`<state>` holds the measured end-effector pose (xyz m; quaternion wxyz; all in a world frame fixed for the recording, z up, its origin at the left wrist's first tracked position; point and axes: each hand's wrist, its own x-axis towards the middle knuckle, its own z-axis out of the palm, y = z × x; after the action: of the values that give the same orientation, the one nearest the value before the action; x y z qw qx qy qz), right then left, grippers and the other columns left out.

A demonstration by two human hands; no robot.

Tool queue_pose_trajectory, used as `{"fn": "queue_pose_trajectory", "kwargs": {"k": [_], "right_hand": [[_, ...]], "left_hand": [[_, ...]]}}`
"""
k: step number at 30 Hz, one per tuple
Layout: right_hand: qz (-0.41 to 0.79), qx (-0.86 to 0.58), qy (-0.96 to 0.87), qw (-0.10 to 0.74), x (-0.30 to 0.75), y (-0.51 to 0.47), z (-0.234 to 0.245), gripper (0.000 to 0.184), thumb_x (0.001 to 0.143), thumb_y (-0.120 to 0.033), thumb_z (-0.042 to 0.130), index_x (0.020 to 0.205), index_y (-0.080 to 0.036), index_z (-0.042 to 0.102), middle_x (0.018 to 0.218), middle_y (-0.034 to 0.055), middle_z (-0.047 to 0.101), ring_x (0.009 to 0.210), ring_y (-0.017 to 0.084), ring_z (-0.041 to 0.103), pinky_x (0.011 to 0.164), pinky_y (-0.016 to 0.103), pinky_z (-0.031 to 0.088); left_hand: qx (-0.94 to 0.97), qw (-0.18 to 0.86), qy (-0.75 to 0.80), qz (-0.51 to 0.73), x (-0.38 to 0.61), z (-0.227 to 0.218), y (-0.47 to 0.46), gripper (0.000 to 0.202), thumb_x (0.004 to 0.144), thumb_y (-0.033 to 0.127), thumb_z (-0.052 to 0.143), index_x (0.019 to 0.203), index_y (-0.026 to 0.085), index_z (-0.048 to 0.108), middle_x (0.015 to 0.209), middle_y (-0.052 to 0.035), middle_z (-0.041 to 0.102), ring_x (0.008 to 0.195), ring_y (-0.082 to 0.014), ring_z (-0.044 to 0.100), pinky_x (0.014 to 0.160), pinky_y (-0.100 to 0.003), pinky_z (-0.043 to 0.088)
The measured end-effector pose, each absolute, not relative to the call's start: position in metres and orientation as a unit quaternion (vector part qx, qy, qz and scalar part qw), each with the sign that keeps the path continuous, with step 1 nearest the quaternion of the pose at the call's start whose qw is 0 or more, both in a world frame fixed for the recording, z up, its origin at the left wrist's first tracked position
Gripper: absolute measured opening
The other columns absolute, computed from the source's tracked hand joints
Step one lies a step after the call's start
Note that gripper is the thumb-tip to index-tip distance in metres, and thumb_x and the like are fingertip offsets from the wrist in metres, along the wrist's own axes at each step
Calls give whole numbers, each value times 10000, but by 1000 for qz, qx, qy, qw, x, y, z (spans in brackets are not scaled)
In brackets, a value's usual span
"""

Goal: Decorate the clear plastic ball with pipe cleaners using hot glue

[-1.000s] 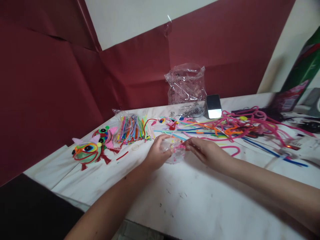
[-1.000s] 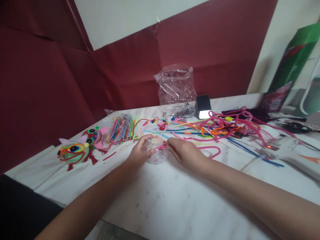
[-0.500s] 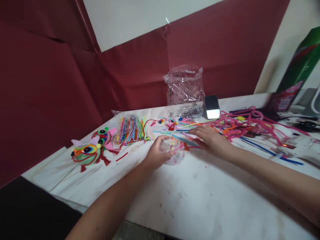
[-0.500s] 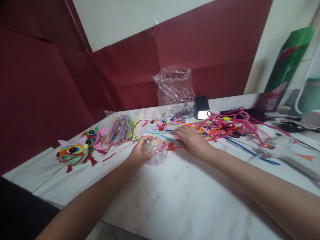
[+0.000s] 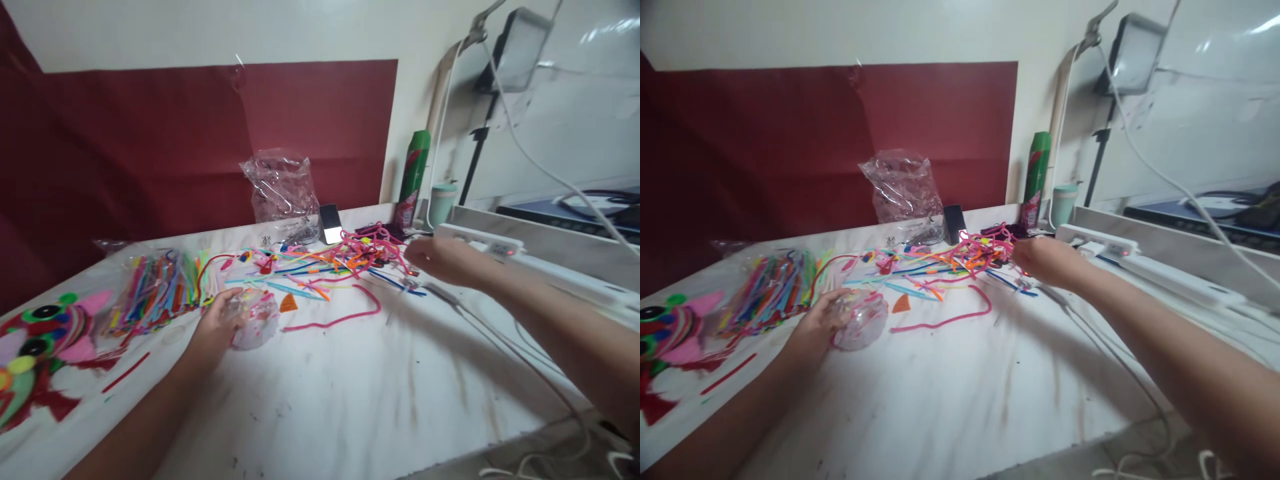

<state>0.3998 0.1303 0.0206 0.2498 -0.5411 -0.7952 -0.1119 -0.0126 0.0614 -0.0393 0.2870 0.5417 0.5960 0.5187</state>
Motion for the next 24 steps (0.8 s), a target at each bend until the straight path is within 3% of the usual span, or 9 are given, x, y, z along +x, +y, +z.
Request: {"fn": "queue_pose_trajectory", "kwargs": {"k": [4, 8, 10, 14, 18, 21, 24], "right_hand": [[-119, -621, -762, 142, 430, 136, -27, 221, 761, -304, 601, 595, -161, 631, 630, 157, 679, 609, 271, 636, 464, 305, 352], [-113, -643, -750, 105, 441, 145, -53, 188, 783, -334, 598, 704, -175, 661, 731, 150, 695, 806, 340, 635, 524, 354, 433], [-109, -648, -747, 99, 443, 149, -60, 203, 811, -347, 597, 772, -159, 664, 782, 129, 689, 849, 311, 627, 592, 377, 480], [-108, -656, -739, 113, 443, 149, -65, 263, 884, -329, 556, 1096, -176, 587, 1114, 74, 612, 923, 188, 612, 777, 385, 513], [-122, -668, -716, 162, 442, 144, -55, 247, 897, -317, 541, 1111, -206, 591, 1213, 99, 567, 985, 180, 588, 837, 361, 493], [-122, -679, -692, 213, 442, 141, -37, 233, 883, -301, 548, 1040, -142, 613, 1102, 130, 620, 930, 208, 606, 800, 377, 497], [-79, -666, -690, 271, 430, 133, -19, 214, 836, -248, 477, 829, -109, 639, 811, 139, 686, 731, 243, 638, 635, 338, 499]], "left_hand": [[541, 289, 592, 523, -10, -37, 58, 449, 675, 317, 638, 1109, 235, 558, 1116, -28, 610, 1048, -221, 569, 822, -287, 456], [542, 299, 586, 523, -12, -40, 58, 478, 671, 302, 642, 1135, 250, 539, 1129, -25, 603, 1045, -226, 575, 824, -301, 460], [548, 289, 589, 518, -13, -40, 57, 475, 669, 308, 649, 1129, 249, 547, 1118, -29, 614, 1044, -234, 580, 832, -312, 461], [553, 282, 595, 510, -13, -38, 54, 467, 661, 312, 658, 1113, 248, 558, 1127, -42, 622, 1064, -251, 577, 850, -328, 464], [561, 285, 585, 512, -13, -38, 55, 468, 655, 315, 668, 1109, 257, 569, 1136, -50, 622, 1065, -268, 575, 846, -343, 469], [556, 283, 588, 515, -13, -40, 56, 478, 655, 331, 672, 1114, 250, 566, 1131, -47, 617, 1037, -259, 583, 800, -317, 477], [548, 307, 589, 508, -10, -43, 56, 565, 645, 351, 682, 1170, 215, 525, 1092, -60, 606, 921, -238, 607, 712, -296, 474]]}}
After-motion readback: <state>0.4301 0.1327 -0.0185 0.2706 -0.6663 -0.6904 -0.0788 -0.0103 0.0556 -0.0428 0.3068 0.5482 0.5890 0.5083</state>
